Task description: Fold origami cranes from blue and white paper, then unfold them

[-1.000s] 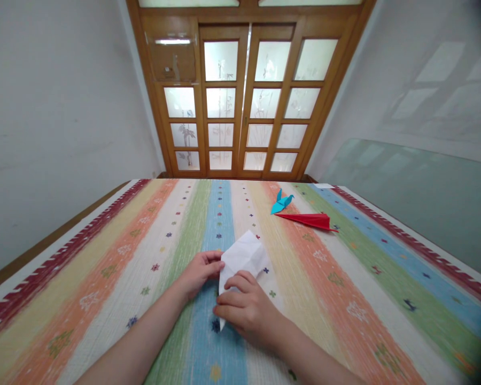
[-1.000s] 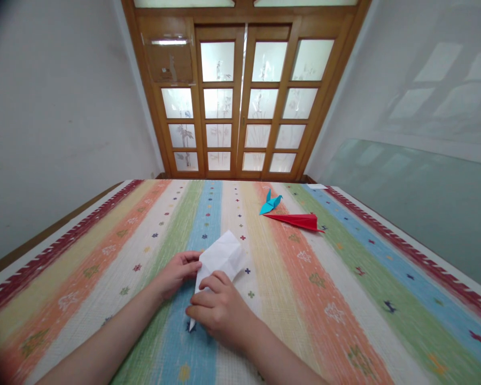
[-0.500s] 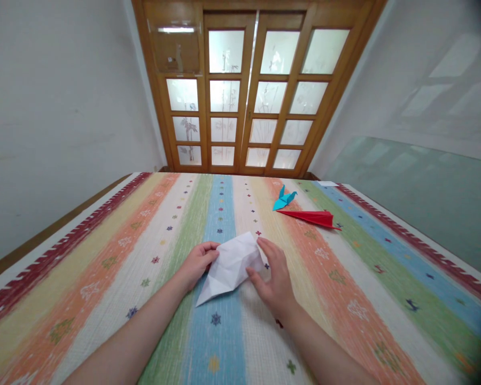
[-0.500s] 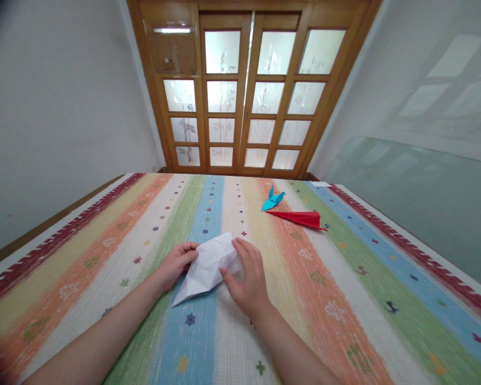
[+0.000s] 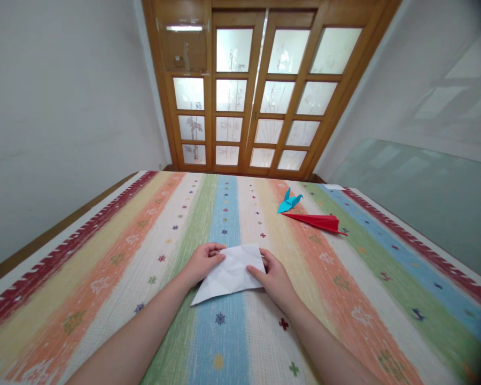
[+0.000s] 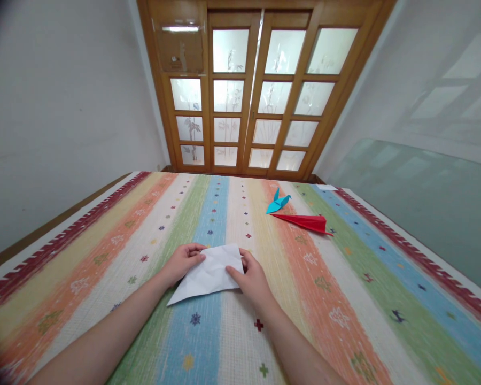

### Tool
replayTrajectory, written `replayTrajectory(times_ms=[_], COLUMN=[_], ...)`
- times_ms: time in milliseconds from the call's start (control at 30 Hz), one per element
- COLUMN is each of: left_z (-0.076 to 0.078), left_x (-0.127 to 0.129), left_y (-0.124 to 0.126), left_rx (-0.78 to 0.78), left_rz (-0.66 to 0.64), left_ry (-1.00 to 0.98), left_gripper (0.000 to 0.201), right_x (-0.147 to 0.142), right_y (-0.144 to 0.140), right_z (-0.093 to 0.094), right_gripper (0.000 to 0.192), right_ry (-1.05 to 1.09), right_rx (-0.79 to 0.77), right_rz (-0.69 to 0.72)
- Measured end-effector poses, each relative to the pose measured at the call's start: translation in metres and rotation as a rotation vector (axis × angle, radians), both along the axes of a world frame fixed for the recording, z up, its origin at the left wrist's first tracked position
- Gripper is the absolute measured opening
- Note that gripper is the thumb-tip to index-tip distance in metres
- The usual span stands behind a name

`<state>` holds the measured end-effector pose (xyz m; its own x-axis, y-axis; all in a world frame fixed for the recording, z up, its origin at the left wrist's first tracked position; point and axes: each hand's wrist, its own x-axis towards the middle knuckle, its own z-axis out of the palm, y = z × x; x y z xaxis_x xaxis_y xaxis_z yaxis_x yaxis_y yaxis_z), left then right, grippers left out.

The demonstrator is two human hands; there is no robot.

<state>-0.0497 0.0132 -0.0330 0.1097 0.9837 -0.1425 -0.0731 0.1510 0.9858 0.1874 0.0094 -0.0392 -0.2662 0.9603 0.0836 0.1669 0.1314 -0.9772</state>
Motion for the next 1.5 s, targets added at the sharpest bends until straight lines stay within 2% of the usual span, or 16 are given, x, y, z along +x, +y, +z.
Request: replayTrajectory(times_ms=[100,333,567,767,867,1067,1233,1500], left_z=[-0.003,-0.002,-0.008,-0.015,-0.015,-0.010,-0.008,-0.015], left_x=[-0.001,-0.002,0.000,-0.003,-0.005,-0.009,-0.007,-0.008], left_y=[0.003,0.011,0.013,0.015,0.016,0.018,0.017,0.013], left_rx=[0.018,0.062,0.144,0.190,0.223,0.237,0.250,0.312], left_rz=[-0.004,-0.043,-0.059,-0.045,-0.031,-0.036,-0.041,-0.078], left_ry=[0.048,0.151,0.283,0.368,0.387,0.384,0.356,0.434], left_gripper=[0.042,0.037,0.035,0.031,0.023,0.022,0.027,0.025], right_x=[-0.001,-0.002,-0.005,-0.005,-0.005,-0.006,-0.008,-0.007], right_y=[-0.001,-0.005,-0.006,-0.005,-0.006,-0.011,-0.013,-0.013], right_z=[0.004,0.013,0.011,0.010,0.010,0.010,0.008,0.008], right_gripper=[0.031,0.024,0.041,0.038,0.036,0.051,0.045,0.042], right_ry=[-0.038,-0.126,-0.167,-0.183,-0.208,-0.274,-0.353,-0.399], right_rx=[0.054,0.198,0.212,0.234,0.272,0.339,0.395,0.452], right_rz=[0.022,0.020,0.026,0.063,0.089,0.129,0.162,0.187])
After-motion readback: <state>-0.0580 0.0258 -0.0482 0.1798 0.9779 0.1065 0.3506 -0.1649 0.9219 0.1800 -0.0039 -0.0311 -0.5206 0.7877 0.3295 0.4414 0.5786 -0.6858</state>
